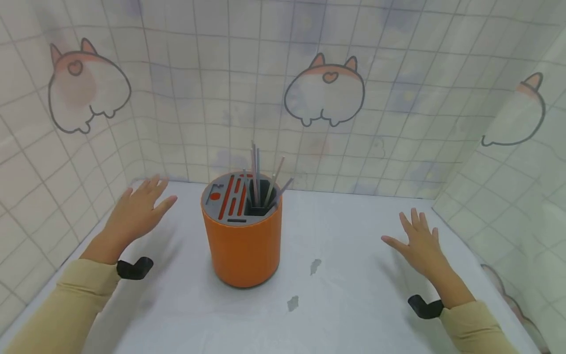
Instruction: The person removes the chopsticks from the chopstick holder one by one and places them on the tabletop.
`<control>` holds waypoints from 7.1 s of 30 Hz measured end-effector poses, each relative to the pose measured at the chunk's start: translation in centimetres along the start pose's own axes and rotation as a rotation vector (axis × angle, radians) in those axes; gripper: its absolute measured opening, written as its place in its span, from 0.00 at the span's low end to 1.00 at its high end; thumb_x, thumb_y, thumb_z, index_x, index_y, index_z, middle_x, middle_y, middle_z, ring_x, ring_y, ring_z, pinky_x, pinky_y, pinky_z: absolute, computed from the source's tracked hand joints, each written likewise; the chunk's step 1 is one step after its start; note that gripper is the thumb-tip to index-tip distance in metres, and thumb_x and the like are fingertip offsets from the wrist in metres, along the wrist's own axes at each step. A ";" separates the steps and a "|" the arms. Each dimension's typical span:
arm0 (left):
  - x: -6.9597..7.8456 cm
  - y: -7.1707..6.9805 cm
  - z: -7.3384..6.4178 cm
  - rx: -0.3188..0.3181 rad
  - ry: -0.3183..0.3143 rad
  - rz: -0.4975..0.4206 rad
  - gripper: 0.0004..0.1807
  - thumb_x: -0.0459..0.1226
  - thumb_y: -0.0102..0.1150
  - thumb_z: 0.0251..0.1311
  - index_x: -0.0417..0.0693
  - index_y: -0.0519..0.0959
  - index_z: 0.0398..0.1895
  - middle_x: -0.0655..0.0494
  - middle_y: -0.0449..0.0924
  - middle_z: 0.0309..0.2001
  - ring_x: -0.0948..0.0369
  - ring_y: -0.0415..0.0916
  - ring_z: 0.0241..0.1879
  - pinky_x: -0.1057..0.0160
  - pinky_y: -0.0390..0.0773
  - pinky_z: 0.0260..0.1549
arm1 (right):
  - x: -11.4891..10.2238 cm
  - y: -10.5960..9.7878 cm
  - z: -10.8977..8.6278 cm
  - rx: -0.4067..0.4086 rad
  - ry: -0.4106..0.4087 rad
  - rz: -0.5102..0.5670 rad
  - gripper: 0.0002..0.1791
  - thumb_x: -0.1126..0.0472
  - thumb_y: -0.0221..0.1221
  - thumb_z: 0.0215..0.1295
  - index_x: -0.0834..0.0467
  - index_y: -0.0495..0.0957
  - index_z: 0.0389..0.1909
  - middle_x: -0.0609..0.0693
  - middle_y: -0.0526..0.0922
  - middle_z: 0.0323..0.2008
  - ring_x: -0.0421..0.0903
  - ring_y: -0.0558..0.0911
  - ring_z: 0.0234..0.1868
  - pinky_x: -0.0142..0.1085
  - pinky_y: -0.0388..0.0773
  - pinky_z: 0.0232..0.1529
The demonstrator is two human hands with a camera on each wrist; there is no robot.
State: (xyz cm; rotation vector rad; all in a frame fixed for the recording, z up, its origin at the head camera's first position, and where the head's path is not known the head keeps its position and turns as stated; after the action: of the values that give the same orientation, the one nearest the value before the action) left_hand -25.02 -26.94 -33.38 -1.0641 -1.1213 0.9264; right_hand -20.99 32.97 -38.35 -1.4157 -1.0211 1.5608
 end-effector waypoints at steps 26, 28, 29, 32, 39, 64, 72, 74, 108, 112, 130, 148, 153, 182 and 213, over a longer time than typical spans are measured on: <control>9.2 -4.5 -1.0 -0.013 0.114 0.035 0.41 0.58 0.36 0.76 0.43 0.45 0.80 0.41 0.43 0.80 0.41 0.38 0.79 0.36 0.37 0.76 | -10.4 -2.3 -1.0 -0.056 -0.238 0.054 0.52 0.39 0.61 0.66 0.61 0.47 0.79 0.61 0.36 0.80 0.61 0.34 0.81 0.63 0.33 0.77; 9.7 -4.6 -1.0 -0.012 0.123 0.030 0.42 0.59 0.38 0.75 0.44 0.46 0.80 0.42 0.44 0.80 0.41 0.39 0.79 0.37 0.37 0.77 | -11.3 -2.4 -1.1 -0.056 -0.258 0.057 0.52 0.39 0.61 0.66 0.60 0.46 0.79 0.60 0.35 0.81 0.60 0.34 0.81 0.62 0.34 0.78; 10.0 -4.6 -0.9 -0.010 0.129 0.029 0.42 0.60 0.38 0.74 0.45 0.47 0.80 0.42 0.44 0.80 0.41 0.39 0.79 0.37 0.37 0.77 | -11.7 -2.5 -1.1 -0.057 -0.265 0.062 0.52 0.39 0.61 0.66 0.59 0.46 0.79 0.59 0.35 0.81 0.59 0.34 0.81 0.62 0.35 0.78; 10.5 -4.6 -0.8 -0.012 0.150 0.029 0.42 0.60 0.38 0.74 0.46 0.47 0.80 0.42 0.44 0.80 0.42 0.39 0.79 0.37 0.37 0.77 | -13.0 -2.7 -1.1 -0.066 -0.278 0.065 0.53 0.37 0.60 0.65 0.56 0.45 0.80 0.55 0.35 0.81 0.57 0.34 0.81 0.64 0.42 0.77; 11.9 -4.5 -0.6 -0.024 0.189 0.014 0.40 0.57 0.41 0.75 0.47 0.48 0.80 0.44 0.45 0.80 0.42 0.40 0.80 0.37 0.39 0.77 | -15.8 -2.8 -1.0 -0.068 -0.340 0.056 0.52 0.38 0.60 0.65 0.51 0.43 0.81 0.49 0.35 0.82 0.54 0.37 0.82 0.63 0.51 0.75; 14.4 -3.3 0.3 -0.091 0.296 -0.047 0.36 0.50 0.42 0.76 0.42 0.50 0.79 0.46 0.47 0.80 0.45 0.41 0.80 0.42 0.42 0.79 | -22.4 -2.6 -1.1 0.007 -0.530 0.277 0.49 0.49 0.65 0.65 0.51 0.48 0.80 0.47 0.53 0.79 0.50 0.60 0.78 0.52 0.63 0.74; 14.2 -3.0 0.5 -0.123 0.332 -0.105 0.36 0.51 0.41 0.77 0.41 0.52 0.78 0.44 0.45 0.80 0.43 0.40 0.80 0.39 0.45 0.77 | -23.5 -1.4 -0.2 0.227 -0.622 0.449 0.36 0.61 0.68 0.61 0.61 0.68 0.70 0.56 0.75 0.66 0.53 0.79 0.64 0.44 0.80 0.58; 14.2 -3.0 0.5 -0.123 0.336 -0.113 0.36 0.51 0.41 0.77 0.41 0.52 0.78 0.44 0.45 0.80 0.43 0.40 0.80 0.39 0.45 0.77 | -23.8 -1.2 0.0 0.252 -0.621 0.520 0.33 0.63 0.69 0.59 0.61 0.72 0.67 0.56 0.79 0.62 0.52 0.82 0.60 0.42 0.83 0.54; 14.2 -2.9 0.3 -0.121 0.338 -0.124 0.36 0.51 0.40 0.77 0.40 0.51 0.78 0.45 0.44 0.80 0.44 0.39 0.80 0.41 0.42 0.78 | -25.9 -7.0 -1.2 0.709 -0.764 0.850 0.11 0.78 0.67 0.53 0.73 0.86 0.40 0.62 0.89 0.37 0.44 0.90 0.43 0.36 0.86 0.46; 14.3 -2.8 0.3 -0.115 0.340 -0.113 0.36 0.51 0.40 0.77 0.40 0.51 0.78 0.45 0.45 0.80 0.44 0.40 0.80 0.41 0.42 0.78 | -26.0 -7.9 -1.6 0.766 -0.782 0.854 0.12 0.78 0.68 0.51 0.74 0.85 0.39 0.60 0.90 0.36 0.42 0.90 0.42 0.37 0.87 0.45; 14.1 -2.5 0.3 -0.095 0.348 -0.114 0.36 0.52 0.39 0.77 0.39 0.52 0.78 0.45 0.46 0.80 0.45 0.40 0.80 0.42 0.42 0.79 | -24.5 -11.6 -2.8 0.912 -0.709 1.238 0.12 0.79 0.69 0.50 0.79 0.83 0.37 0.57 0.90 0.29 0.50 0.90 0.32 0.38 0.88 0.38; 13.9 -2.2 0.5 -0.094 0.337 -0.117 0.36 0.51 0.40 0.77 0.41 0.51 0.78 0.46 0.45 0.80 0.46 0.40 0.80 0.42 0.42 0.79 | -17.8 -3.8 3.0 0.305 -0.269 0.940 0.16 0.63 0.66 0.64 0.73 0.84 0.45 0.35 0.88 0.29 0.34 0.89 0.34 0.30 0.86 0.41; 13.9 -2.1 0.6 -0.094 0.334 -0.120 0.36 0.52 0.40 0.77 0.41 0.51 0.78 0.47 0.45 0.81 0.47 0.40 0.80 0.43 0.42 0.79 | -16.6 -0.1 4.1 0.109 -0.116 0.949 0.18 0.61 0.66 0.65 0.72 0.83 0.48 0.50 0.90 0.35 0.36 0.89 0.34 0.31 0.86 0.43; 13.8 -2.1 0.4 -0.090 0.321 -0.129 0.35 0.52 0.40 0.77 0.42 0.52 0.78 0.48 0.46 0.81 0.47 0.40 0.81 0.43 0.41 0.79 | -15.1 10.2 4.8 -0.269 0.211 0.977 0.14 0.66 0.63 0.66 0.73 0.83 0.47 0.59 0.89 0.35 0.40 0.88 0.29 0.31 0.87 0.35; 13.9 -2.2 0.4 -0.075 0.333 -0.139 0.35 0.51 0.40 0.77 0.41 0.53 0.78 0.46 0.48 0.80 0.46 0.41 0.80 0.42 0.43 0.79 | -14.3 12.6 5.6 -0.302 0.279 0.689 0.10 0.62 0.70 0.59 0.67 0.87 0.35 0.50 0.83 0.17 0.37 0.81 0.15 0.27 0.82 0.23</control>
State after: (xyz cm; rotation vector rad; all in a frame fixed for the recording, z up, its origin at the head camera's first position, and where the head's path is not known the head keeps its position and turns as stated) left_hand -22.47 -14.15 -27.94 -1.1380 -0.9432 0.5761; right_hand -25.91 14.69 -44.43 -2.2959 -0.6423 1.6347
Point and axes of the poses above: each hand's wrist, its own z-axis towards the middle knuckle, its own y-axis out of the palm, x = y × z, the point moved 1 cm from there along z, towards the middle knuckle
